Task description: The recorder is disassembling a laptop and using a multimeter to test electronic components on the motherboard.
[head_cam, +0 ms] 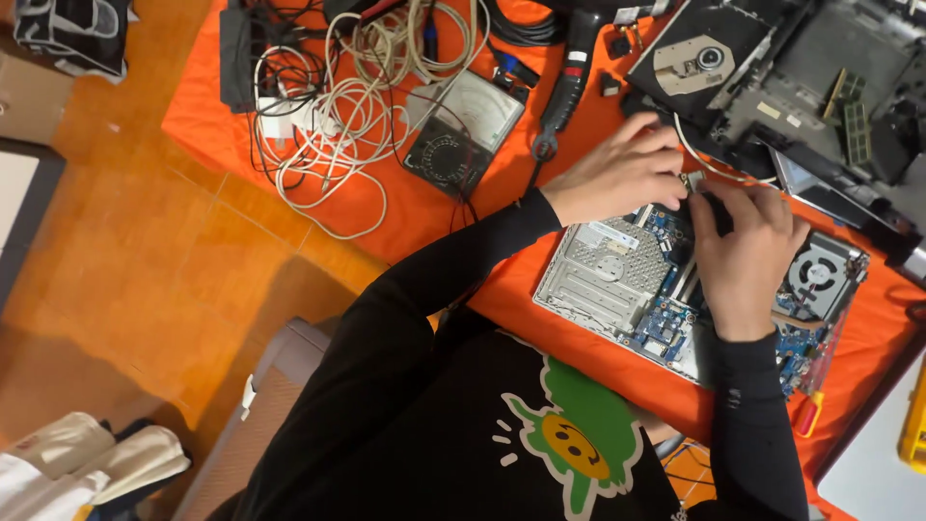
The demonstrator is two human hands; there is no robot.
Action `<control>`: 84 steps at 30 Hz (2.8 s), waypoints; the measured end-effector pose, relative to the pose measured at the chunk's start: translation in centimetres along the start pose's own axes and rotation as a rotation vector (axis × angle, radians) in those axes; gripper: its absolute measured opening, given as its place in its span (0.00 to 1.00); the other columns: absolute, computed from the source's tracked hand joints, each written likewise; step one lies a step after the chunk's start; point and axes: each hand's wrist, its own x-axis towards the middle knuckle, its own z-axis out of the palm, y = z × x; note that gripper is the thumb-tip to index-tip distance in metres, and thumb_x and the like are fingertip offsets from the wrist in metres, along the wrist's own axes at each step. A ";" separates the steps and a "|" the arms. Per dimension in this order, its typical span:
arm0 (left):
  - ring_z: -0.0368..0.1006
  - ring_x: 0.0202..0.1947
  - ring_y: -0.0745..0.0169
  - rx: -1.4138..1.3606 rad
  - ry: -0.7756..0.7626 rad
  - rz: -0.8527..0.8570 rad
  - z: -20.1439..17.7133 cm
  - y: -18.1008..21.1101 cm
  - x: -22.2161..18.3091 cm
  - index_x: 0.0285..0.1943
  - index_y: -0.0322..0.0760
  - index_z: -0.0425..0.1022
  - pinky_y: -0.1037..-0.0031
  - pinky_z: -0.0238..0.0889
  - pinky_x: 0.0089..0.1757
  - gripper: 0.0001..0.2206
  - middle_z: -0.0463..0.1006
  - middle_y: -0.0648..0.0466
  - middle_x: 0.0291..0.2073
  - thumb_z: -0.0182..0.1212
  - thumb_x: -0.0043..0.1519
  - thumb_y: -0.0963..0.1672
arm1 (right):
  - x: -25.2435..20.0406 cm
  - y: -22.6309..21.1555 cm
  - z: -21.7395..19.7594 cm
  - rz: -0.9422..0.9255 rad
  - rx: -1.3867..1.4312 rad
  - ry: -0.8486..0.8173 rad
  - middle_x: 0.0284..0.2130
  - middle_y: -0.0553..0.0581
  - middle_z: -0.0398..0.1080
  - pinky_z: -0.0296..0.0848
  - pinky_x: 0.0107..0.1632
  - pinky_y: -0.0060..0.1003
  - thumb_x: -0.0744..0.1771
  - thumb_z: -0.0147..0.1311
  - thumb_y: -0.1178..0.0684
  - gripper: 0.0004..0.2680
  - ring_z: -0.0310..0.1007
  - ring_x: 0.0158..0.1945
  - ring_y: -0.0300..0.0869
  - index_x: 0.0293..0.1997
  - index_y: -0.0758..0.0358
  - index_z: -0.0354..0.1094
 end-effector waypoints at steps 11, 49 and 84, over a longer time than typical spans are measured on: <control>0.68 0.48 0.63 -0.079 0.028 0.016 -4.4 1.3 0.6 0.38 0.48 0.83 0.59 0.52 0.60 0.08 0.75 0.63 0.34 0.67 0.60 0.50 | -0.4 -2.3 -2.4 0.059 0.081 -0.014 0.39 0.54 0.71 0.57 0.57 0.44 0.73 0.61 0.52 0.06 0.70 0.46 0.45 0.54 0.58 0.78; 0.75 0.40 0.56 0.196 0.129 -0.332 -24.0 4.8 -3.3 0.55 0.34 0.79 0.72 0.68 0.41 0.05 0.79 0.49 0.45 0.66 0.73 0.37 | 0.0 -3.9 -7.2 0.016 0.476 0.112 0.42 0.56 0.71 0.67 0.54 0.35 0.73 0.61 0.58 0.13 0.71 0.46 0.42 0.65 0.65 0.69; 0.77 0.38 0.69 -0.844 0.037 -0.437 -5.5 0.8 -0.5 0.54 0.31 0.64 0.79 0.69 0.39 0.10 0.80 0.51 0.38 0.49 0.77 0.45 | 1.0 -0.2 -3.6 -0.005 0.596 -0.268 0.40 0.51 0.79 0.61 0.58 0.37 0.72 0.54 0.52 0.07 0.72 0.45 0.42 0.52 0.60 0.75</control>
